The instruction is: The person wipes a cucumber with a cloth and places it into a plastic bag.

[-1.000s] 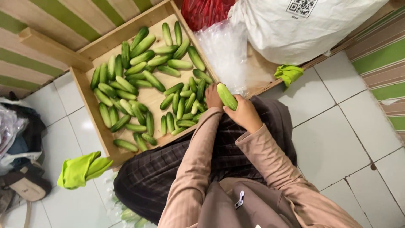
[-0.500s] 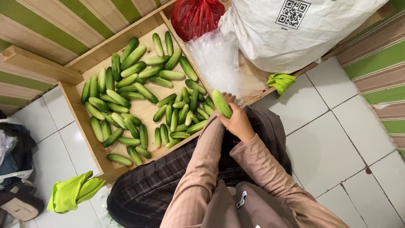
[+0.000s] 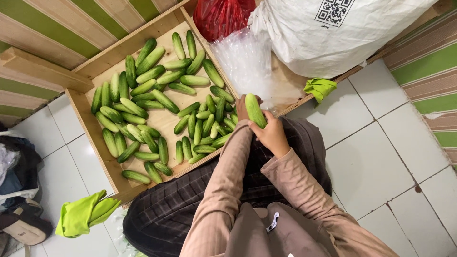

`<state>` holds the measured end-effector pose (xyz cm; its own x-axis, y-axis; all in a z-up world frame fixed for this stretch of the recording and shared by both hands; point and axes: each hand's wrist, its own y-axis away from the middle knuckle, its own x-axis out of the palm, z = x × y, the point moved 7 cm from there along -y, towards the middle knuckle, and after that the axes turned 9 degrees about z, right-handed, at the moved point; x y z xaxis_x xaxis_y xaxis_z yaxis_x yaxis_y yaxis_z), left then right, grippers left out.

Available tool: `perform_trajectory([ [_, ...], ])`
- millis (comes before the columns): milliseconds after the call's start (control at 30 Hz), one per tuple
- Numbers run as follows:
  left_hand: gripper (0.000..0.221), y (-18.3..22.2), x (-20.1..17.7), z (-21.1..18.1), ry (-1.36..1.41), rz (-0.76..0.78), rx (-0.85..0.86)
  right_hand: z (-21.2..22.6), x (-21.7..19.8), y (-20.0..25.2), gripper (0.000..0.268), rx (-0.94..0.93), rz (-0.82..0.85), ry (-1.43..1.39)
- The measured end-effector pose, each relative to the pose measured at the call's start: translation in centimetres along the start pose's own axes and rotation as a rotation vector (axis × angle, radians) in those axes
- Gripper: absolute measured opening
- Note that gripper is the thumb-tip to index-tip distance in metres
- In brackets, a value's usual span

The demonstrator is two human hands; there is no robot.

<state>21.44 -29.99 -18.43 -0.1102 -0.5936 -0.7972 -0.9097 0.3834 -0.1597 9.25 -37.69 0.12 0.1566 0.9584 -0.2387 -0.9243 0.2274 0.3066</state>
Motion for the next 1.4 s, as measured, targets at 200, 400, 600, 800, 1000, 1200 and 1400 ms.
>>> perform_trajectory([
  [200, 0.011, -1.0, -5.6, -0.7, 0.259, -0.328, -0.226, -0.2, -0.7, 0.0, 0.045, -0.086, -0.101, -0.282],
  [400, 0.003, 0.5, -12.0, -4.7, 0.717, -0.453, -0.116, -2.0, -1.2, -1.6, 0.036, 0.000, -0.112, -0.728],
  [600, 0.024, 4.1, -21.3, -11.9, 0.871, -0.422, 0.227, -3.7, -1.9, -2.7, 0.042, 0.107, -0.150, -0.972],
  [800, 0.030, 8.0, -26.5, -16.0, 0.880, -0.374, 0.485, -3.5, -1.6, -2.1, 0.050, 0.096, -0.136, -1.071],
  [1000, 0.031, 10.3, -26.4, -14.4, 0.950, -0.299, 0.436, -2.3, -1.8, -1.3, 0.052, -0.066, -0.176, -0.955],
  [1200, 0.021, 12.6, -17.3, -2.8, 1.246, -0.319, -0.248, -2.0, -0.7, 0.1, 0.054, -0.266, -0.150, -0.809],
  [1400, 0.095, 11.6, -16.7, -6.8, 1.554, 0.448, -0.498, 3.5, 1.1, 3.9, 0.054, -0.502, 0.229, -0.817],
])
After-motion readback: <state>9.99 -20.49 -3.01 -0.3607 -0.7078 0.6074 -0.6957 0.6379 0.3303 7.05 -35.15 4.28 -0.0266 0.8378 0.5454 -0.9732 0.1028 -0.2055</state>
